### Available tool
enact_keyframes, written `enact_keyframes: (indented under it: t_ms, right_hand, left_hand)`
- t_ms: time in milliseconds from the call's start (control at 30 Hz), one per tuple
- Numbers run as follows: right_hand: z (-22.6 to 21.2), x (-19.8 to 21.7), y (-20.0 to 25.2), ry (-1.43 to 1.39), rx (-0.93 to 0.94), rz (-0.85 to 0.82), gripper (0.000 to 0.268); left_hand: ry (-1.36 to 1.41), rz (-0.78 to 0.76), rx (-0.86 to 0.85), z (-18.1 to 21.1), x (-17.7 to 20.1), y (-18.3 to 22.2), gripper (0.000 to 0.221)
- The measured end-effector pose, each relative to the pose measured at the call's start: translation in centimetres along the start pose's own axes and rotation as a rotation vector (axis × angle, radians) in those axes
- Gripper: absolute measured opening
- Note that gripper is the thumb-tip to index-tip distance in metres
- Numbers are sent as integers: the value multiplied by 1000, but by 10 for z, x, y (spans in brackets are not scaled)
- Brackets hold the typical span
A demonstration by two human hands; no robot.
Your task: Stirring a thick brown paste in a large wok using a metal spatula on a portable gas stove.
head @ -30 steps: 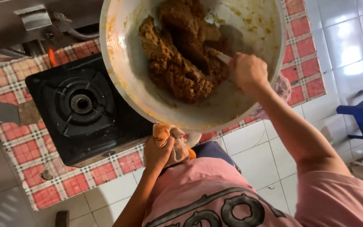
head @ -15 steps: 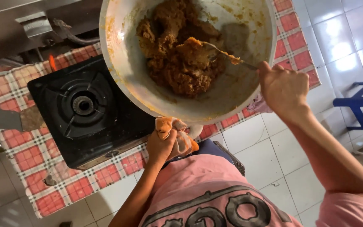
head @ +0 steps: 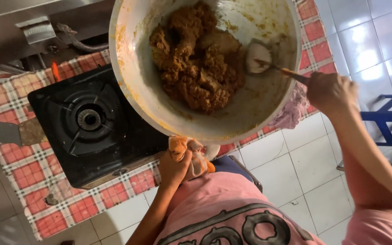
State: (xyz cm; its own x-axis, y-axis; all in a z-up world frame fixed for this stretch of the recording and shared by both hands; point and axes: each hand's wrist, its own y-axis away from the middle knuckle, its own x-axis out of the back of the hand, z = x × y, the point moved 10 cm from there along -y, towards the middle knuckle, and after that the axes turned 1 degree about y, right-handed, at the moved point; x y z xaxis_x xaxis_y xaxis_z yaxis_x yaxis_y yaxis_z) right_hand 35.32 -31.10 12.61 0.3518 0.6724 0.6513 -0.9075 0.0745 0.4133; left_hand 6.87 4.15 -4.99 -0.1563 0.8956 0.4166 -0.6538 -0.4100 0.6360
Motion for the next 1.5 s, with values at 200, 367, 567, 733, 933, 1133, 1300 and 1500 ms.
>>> enact_keyframes:
  t_ms: [200, 367, 567, 733, 933, 1133, 1300, 1500]
  right_hand:
    - [-71, -18, -92, -906, 241, 11, 43]
    - [-118, 6, -130, -847, 143, 217, 38]
    - [-115, 25, -31, -513, 180, 394, 33]
    - [-75, 19, 51, -401, 157, 706, 19]
    - [-3, 37, 115, -125, -96, 964, 9]
    - [18, 41, 151, -569, -71, 1033, 12]
    - [-101, -60, 68, -28, -142, 723, 11]
    - [-89, -25, 100, -291, 20, 590, 14]
  left_hand:
    - [-132, 26, 150, -33, -9, -14, 51]
    - [-141, 31, 150, -21, -10, -4, 49]
    - [-102, 87, 49, -3, -3, 0, 40]
    - [-103, 231, -120, 2, 1, 3, 33]
    - [-84, 204, -133, -4, 0, -2, 34]
    - [-70, 84, -40, -4, 0, -4, 42]
    - [-131, 70, -58, -7, -2, -9, 51]
    - [-35, 18, -14, -3, 1, -1, 50]
